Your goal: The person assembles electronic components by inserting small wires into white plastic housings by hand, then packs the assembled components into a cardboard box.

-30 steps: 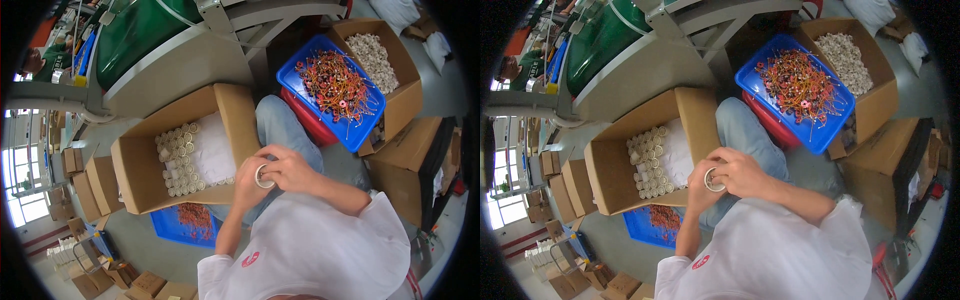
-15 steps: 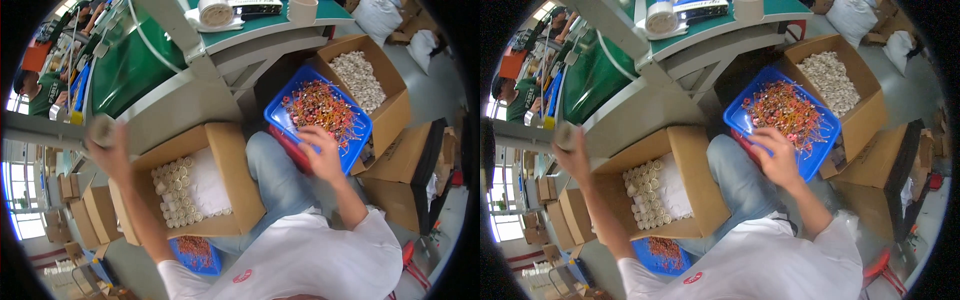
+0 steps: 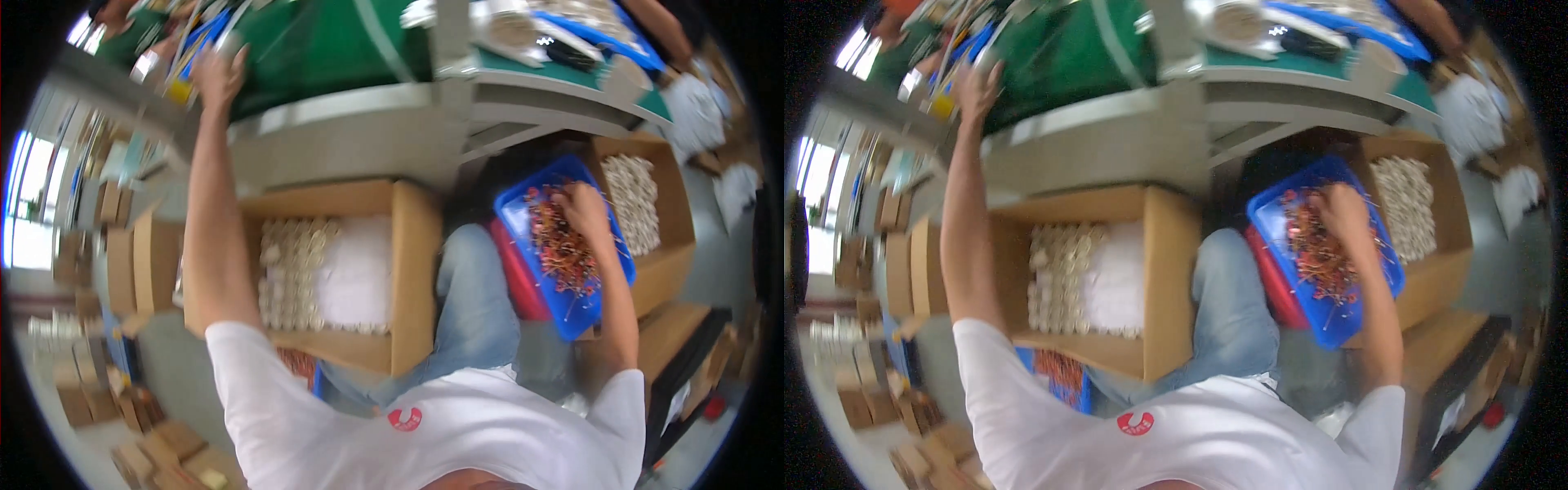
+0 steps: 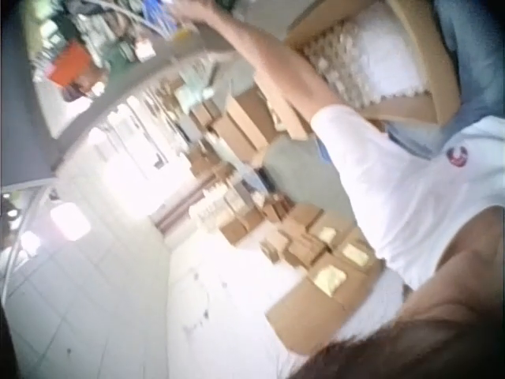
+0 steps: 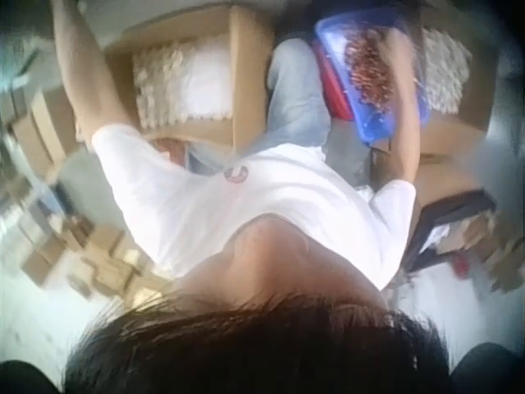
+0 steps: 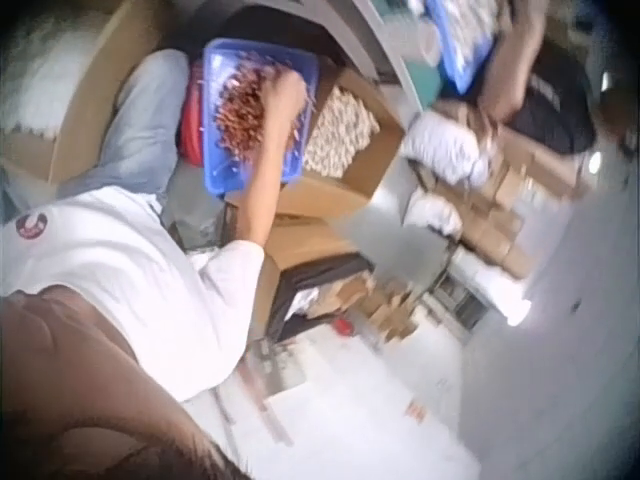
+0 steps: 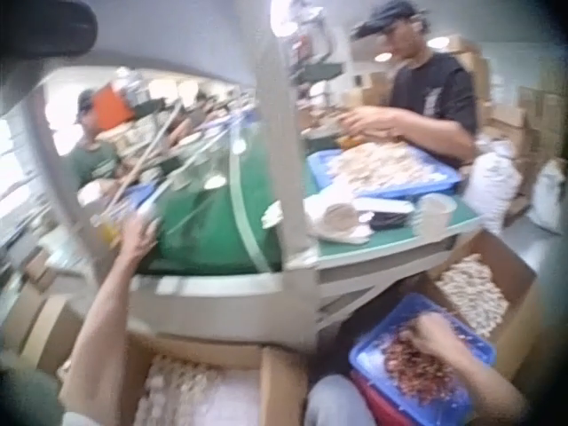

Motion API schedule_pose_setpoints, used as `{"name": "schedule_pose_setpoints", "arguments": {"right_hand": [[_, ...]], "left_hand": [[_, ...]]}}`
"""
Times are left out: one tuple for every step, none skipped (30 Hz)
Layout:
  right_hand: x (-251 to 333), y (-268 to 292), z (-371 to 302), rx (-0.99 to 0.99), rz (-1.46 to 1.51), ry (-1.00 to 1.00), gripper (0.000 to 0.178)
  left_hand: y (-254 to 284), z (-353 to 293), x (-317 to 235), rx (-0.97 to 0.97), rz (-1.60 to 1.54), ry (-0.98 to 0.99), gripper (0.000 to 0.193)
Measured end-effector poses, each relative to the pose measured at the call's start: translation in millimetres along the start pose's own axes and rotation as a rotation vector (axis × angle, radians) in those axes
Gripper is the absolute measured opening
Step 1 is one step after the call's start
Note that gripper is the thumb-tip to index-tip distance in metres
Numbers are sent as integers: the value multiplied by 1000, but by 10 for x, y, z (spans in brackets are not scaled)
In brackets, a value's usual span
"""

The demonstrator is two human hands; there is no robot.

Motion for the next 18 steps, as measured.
{"name": "schedule_pose_setpoints", "arguments": {"right_hand": [[-87, -17, -1, -17, 11, 12, 20], [-121, -57, 29, -21, 10, 30, 19], [-160, -57, 47, -18, -3, 37, 18], [-91, -22, 40, -18, -25, 10, 17], [-22, -14, 26, -56, 3, 11, 17], [-2, -1, 7, -100, 32, 3, 16], [26, 6, -19, -96, 35, 14, 16], [8, 51, -77, -148, 94, -8, 16], [-7, 107, -162, -203, 153, -27, 16], [-48, 115, -228, -206, 152, -17, 16], [-126, 171, -301, -313, 341, 7, 18], [-177, 234, -392, -416, 531, 29, 20], [-154, 269, -495, -419, 529, 39, 20], [-236, 385, -660, -502, 614, -5, 23], [-335, 485, -806, -592, 704, -47, 26], [-427, 551, -964, -629, 692, -62, 26], [-531, 560, -1132, -611, 774, -95, 27], [-539, 536, -1187, -570, 890, -104, 28]], "left_hand": [[312, -136, -158, -273, -58, 25, 63], [584, -337, -166, -546, -98, 40, 62], [789, -567, -259, -676, -189, -63, 61], [1035, -896, -348, -807, -278, -174, 61], [1156, -1363, -383, -862, -310, -72, 56], [1105, -1828, -368, -936, -412, -50, 51], [899, -2345, -366, -955, -476, -8, 46], [643, -2820, -478, -842, -504, 36, 40], [319, -3208, -518, -625, -574, 80, 33], [-79, -3605, -611, -383, -586, 158, 28], [-550, -4054, -652, -38, -492, 200, 27], [-969, -4511, -668, 251, -500, 231, 31], [-1328, -4906, -731, 539, -515, 255, 35], [-1485, -5050, -847, 586, -424, 163, 40], [-1612, -5120, -927, 623, -328, 68, 46], [-1773, -5115, -966, 675, -303, 94, 45], [-1928, -5166, -960, 728, -275, 117, 46], [-2131, -5496, -634, 771, -262, 186, 41]]}}
Point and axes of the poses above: each hand's wrist, its own z-axis towards the middle knuckle, its own y-axis out of the back of the hand, x = y × z, the point moved 7 cm from there along z, towards the middle knuckle, and after that the axes turned 4 degrees about -y, right-handed, at the moved point
